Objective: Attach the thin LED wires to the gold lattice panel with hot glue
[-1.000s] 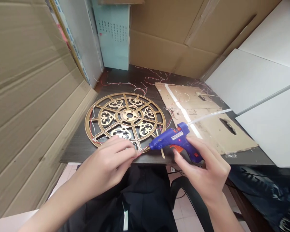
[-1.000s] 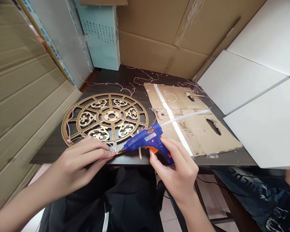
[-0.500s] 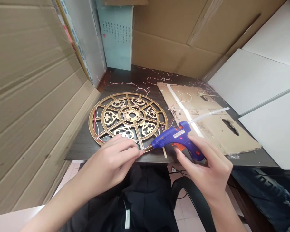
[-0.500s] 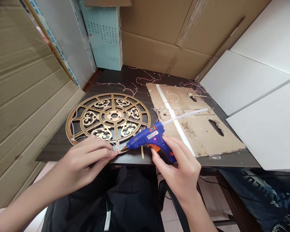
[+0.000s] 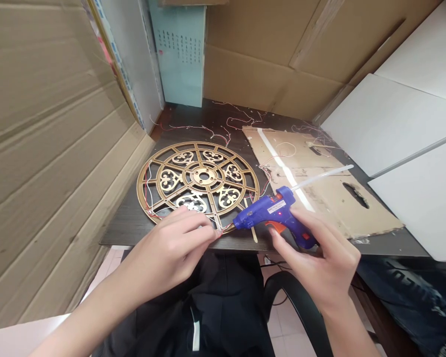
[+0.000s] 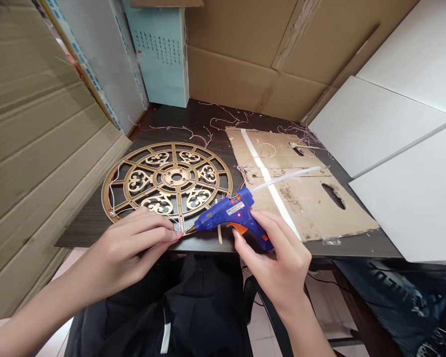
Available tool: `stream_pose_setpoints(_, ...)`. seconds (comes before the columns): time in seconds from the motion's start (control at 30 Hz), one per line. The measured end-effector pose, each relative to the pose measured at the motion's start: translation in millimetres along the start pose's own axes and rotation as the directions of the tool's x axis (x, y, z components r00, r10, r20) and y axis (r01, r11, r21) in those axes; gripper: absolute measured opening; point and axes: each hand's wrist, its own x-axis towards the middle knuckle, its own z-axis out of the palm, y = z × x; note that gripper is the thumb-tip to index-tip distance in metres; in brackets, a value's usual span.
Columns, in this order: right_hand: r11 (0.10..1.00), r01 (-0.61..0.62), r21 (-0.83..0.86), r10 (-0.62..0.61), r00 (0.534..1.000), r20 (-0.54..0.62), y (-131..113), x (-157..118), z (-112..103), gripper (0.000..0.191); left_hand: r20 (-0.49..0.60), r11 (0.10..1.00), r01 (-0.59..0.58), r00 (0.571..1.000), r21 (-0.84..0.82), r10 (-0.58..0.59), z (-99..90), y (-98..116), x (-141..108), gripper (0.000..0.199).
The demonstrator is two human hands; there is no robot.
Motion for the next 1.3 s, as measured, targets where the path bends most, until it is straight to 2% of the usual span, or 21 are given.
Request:
stream_pose_setpoints(1.03,1.000,0.004,0.003,-0.004,1.000,-0.004,-0.7,-0.6,-1.3,0.032,-0.006,1.000,-0.005,1.000,-0.004,0.005,-0.5,-0.4,-0.3,0.009)
stream_pose_setpoints(1.3,1.000,0.017,-0.015,-0.017,1.000,-0.025,-0.2,-2.8,-1.4,0.036,0.008,1.000,0.008,1.000,-0.005,-0.008,-1.8,-0.4,-2.6,0.017)
